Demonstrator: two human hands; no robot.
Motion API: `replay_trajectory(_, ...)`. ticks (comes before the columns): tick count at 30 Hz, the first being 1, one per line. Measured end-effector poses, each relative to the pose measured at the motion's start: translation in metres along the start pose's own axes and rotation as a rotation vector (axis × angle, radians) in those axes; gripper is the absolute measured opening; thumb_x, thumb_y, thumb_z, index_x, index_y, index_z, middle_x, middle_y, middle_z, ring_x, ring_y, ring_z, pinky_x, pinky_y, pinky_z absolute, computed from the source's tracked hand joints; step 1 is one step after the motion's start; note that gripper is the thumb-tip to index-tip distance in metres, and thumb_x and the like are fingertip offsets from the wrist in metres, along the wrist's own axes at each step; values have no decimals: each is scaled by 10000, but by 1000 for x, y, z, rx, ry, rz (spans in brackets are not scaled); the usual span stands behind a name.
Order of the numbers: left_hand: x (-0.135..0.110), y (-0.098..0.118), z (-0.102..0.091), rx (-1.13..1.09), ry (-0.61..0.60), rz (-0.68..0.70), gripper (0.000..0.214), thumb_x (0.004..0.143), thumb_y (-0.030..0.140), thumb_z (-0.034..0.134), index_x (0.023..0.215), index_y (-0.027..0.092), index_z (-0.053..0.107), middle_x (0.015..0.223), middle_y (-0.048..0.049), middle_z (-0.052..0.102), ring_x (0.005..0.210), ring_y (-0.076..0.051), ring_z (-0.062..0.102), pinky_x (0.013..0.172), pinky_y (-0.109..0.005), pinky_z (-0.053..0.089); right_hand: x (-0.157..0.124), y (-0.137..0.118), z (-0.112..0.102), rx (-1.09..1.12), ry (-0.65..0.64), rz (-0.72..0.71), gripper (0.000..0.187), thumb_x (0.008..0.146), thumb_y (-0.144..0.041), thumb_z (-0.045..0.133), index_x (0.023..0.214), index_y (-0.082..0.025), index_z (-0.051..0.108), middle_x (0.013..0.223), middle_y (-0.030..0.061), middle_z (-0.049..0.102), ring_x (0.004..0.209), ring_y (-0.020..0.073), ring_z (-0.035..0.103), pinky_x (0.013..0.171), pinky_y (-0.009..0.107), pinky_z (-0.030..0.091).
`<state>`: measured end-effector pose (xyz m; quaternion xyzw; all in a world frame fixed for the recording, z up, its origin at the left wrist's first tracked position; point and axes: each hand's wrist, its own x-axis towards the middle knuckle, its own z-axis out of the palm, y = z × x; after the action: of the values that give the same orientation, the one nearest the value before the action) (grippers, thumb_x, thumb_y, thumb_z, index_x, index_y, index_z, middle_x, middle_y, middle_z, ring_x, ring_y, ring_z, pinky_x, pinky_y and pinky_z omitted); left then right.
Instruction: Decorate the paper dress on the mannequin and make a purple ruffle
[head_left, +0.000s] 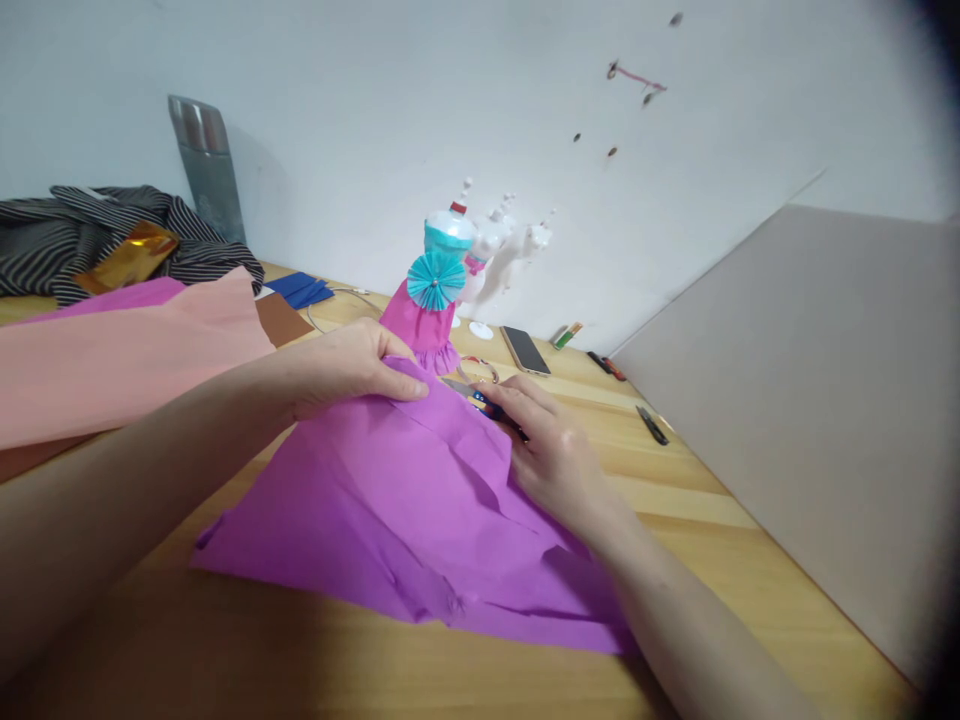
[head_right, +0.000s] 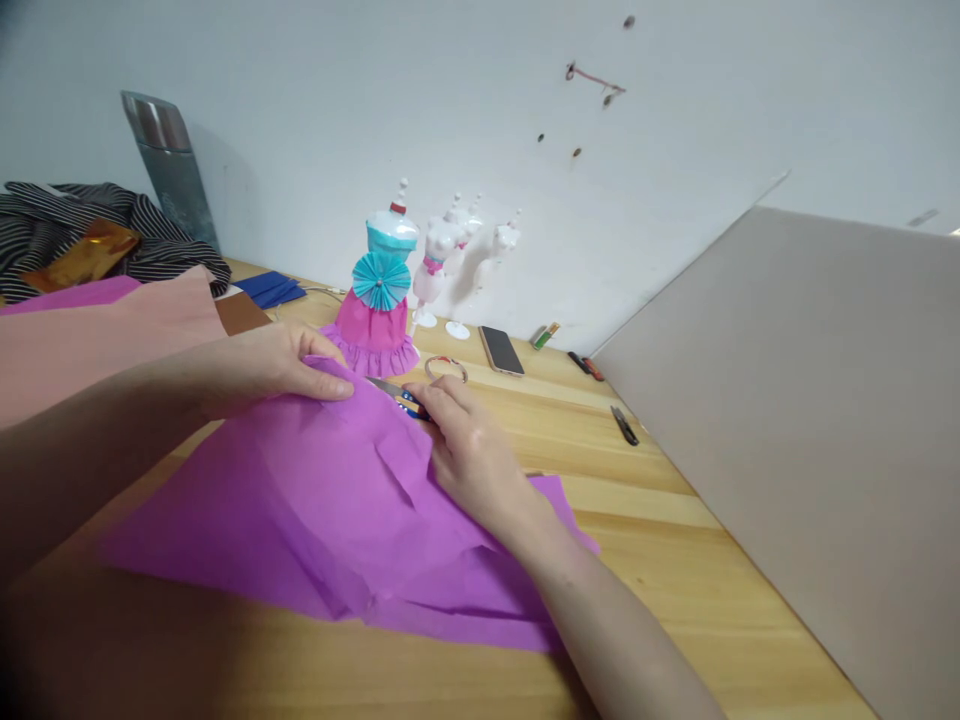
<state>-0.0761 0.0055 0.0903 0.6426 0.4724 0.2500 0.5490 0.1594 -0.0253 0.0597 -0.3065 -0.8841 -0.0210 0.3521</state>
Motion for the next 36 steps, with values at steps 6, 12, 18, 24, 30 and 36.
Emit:
replay_trajectory(6,-2,3,1,17,-17,10,119,652,270,692,656,151,683,495,22,550,455,-100,488,462,-231,356,0,1,1,4,-11,19,263,907,-66,470,1115,-172,591,819,57,562,719,158,551,582,271,440)
replay_trajectory(12,0,1,0,36,-14,14,135,642,294,704,637,164,671,497,21,552,454,-99,490,464,-229,355,0,1,-1,4,-20,25,272,898,-47,455,1095,-163,602,816,57,568,730,160,552,596,275,445)
replay_trajectory(18,-1,2,1,38,-1,38,132,638,295,705,615,170,670,474,28,516,430,-93,445,456,-235,323,0,0,-1,10,-28,38,284,890,-36,455,1100,-156,603,824,62,568,738,165,559,601,282,454)
replay_trajectory(24,-1,2,3,11,-31,11,126,621,286,711,615,167,670,476,23,522,435,-100,448,453,-241,329,0,0,0,22,-8,14,283,884,-57,504,1131,-168,584,835,56,558,745,166,555,606,281,457)
replay_trajectory(30,0,2,7,8,-22,39,125,631,268,696,602,151,661,495,17,541,422,-76,413,430,-229,305,0,0,2,43,23,-3,299,875,-63,527,1152,-163,580,842,53,556,735,160,550,608,276,454)
replay_trajectory(36,-1,3,8,6,-22,39,155,631,253,693,553,146,614,481,15,524,426,-78,426,427,-221,307,-1,-2,0,26,4,18,301,900,-96,501,1178,-184,573,867,67,569,756,172,568,616,296,478)
